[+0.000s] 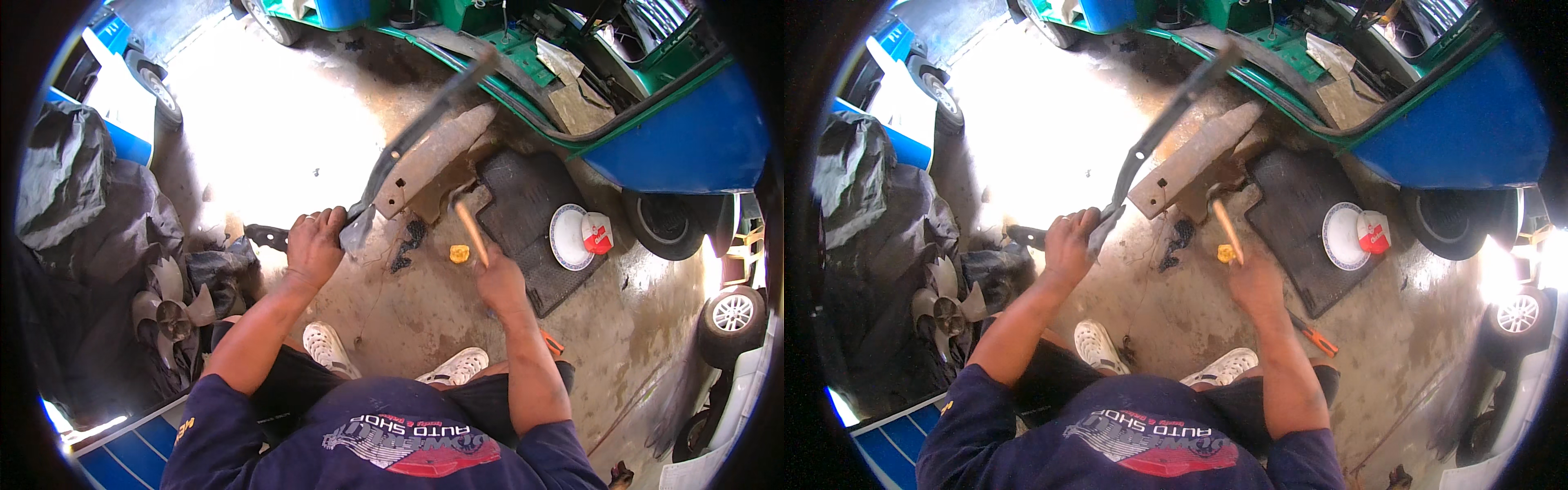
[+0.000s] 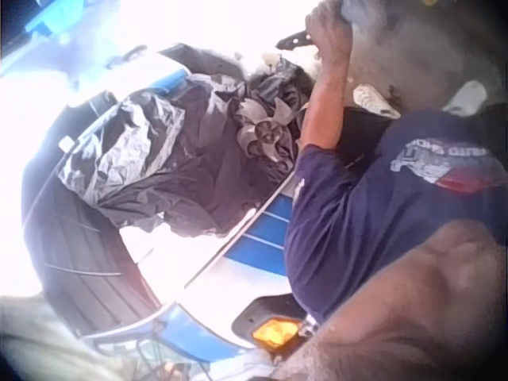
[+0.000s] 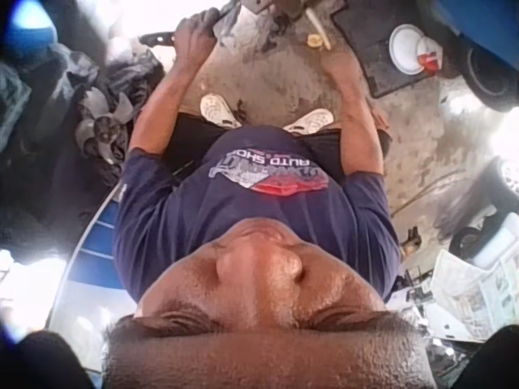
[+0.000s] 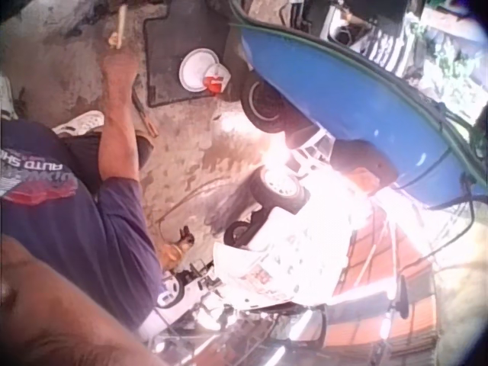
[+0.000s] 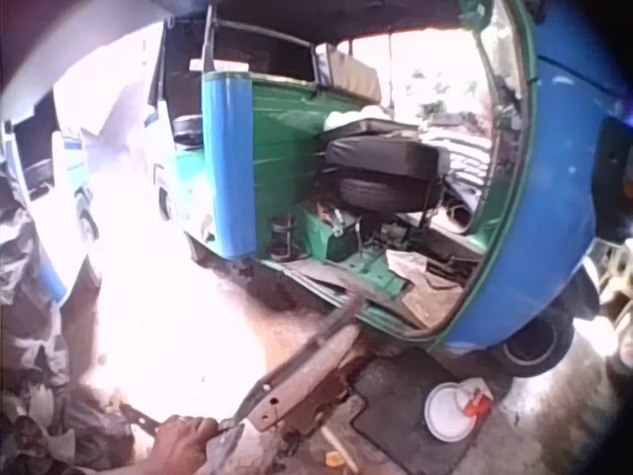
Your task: The person hits a metal bracket with a hammer against an anvil. They turn the bracket over and continue hammering different parts of it by hand to straighten it.
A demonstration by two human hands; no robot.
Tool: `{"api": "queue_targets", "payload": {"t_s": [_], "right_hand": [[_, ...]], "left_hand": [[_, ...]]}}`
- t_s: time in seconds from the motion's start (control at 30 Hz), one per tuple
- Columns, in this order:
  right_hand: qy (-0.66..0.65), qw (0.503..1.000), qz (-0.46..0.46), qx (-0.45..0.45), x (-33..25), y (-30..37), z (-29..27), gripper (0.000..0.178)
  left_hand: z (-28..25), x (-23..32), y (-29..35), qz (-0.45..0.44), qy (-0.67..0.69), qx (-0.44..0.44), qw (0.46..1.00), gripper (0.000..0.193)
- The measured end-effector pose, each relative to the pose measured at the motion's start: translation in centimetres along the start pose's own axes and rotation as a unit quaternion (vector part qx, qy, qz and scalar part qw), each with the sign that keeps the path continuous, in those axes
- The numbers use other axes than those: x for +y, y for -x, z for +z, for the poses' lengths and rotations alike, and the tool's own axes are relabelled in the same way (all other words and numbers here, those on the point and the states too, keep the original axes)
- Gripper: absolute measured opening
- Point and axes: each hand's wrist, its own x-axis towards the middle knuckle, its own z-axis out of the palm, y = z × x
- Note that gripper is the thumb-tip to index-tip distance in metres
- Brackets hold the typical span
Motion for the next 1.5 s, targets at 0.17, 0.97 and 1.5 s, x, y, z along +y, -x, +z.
{"api": "queue_targets", "payload": {"t_s": [0.17, 0.97, 1.5], "right_hand": [[0.114, 0.975, 0.093, -0.164, 1.8, 0.0, 2.1, 0.04], [-0.039, 0.973, -0.226, 0.041, -3.3, 1.7, -0.3, 0.032], [-0.032, 0.94, -0.148, 0.305, -3.2, 0.7, -1.3, 0.047]], "left_hand": [[0.0, -0.2, -1.5, 0.085, -0.049, -0.05, 0.994, 0.018], [-6.2, -1.8, -1.2, 0.285, -0.248, -0.163, 0.912, 0.021], [-9.7, -13.2, 6.1, -0.191, 0.155, -0.18, 0.953, 0.019]]}}
